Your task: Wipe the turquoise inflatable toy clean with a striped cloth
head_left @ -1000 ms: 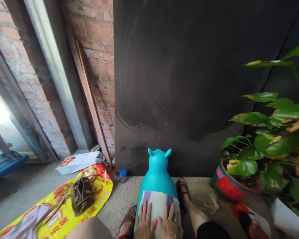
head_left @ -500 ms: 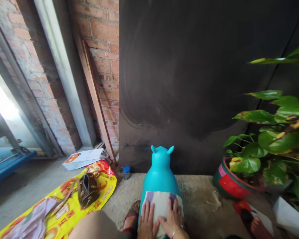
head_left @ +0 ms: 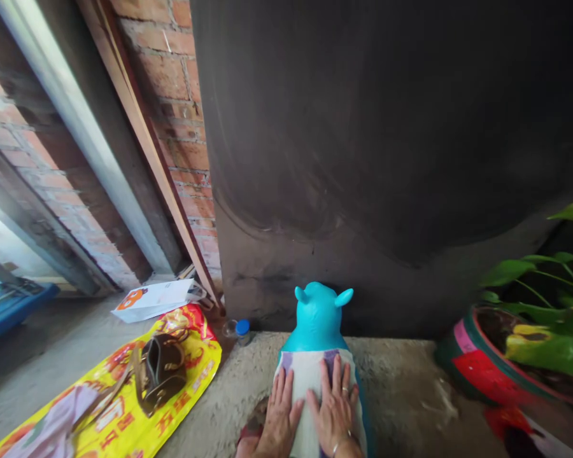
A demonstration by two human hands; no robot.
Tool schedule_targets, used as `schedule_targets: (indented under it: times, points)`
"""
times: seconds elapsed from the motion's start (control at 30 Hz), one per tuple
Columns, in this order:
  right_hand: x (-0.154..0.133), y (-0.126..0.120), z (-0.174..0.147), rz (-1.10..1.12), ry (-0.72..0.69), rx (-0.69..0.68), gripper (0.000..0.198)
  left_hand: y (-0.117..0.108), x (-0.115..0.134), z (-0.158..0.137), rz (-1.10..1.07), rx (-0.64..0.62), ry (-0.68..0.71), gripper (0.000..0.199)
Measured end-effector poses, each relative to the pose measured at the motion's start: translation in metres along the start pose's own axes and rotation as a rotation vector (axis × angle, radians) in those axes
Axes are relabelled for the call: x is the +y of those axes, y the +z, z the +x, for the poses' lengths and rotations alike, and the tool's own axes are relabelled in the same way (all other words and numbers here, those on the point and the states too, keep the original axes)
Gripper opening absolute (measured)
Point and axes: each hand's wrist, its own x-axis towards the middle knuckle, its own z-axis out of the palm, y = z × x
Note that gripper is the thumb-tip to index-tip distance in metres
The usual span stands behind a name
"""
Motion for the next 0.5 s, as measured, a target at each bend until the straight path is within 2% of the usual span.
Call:
schedule_targets:
  times: [0.13,0.23,0.4,0.5]
  points:
    - [-0.007,0.005,0.022,-0.015,0.022,0.052,0.065,-0.009,0.005,0.027,-0.081,-0.084,-0.015,0.065]
    - [-0.006,0.013,0.027,0.004,0.008,0.09,0.067,-0.009,0.008,0.032,-0.125,-0.099,-0.042,0.066]
    - [0.002,0.037,0.001,-0.027,-0.013,0.18,0.064,0.011,0.0,0.011,-0.087,-0.006,-0.015,0.064]
    - [0.014,0.062,-0.03,-0.082,-0.111,0.262,0.058,0.03,-0.015,-0.012,-0.032,0.022,-0.039,0.062]
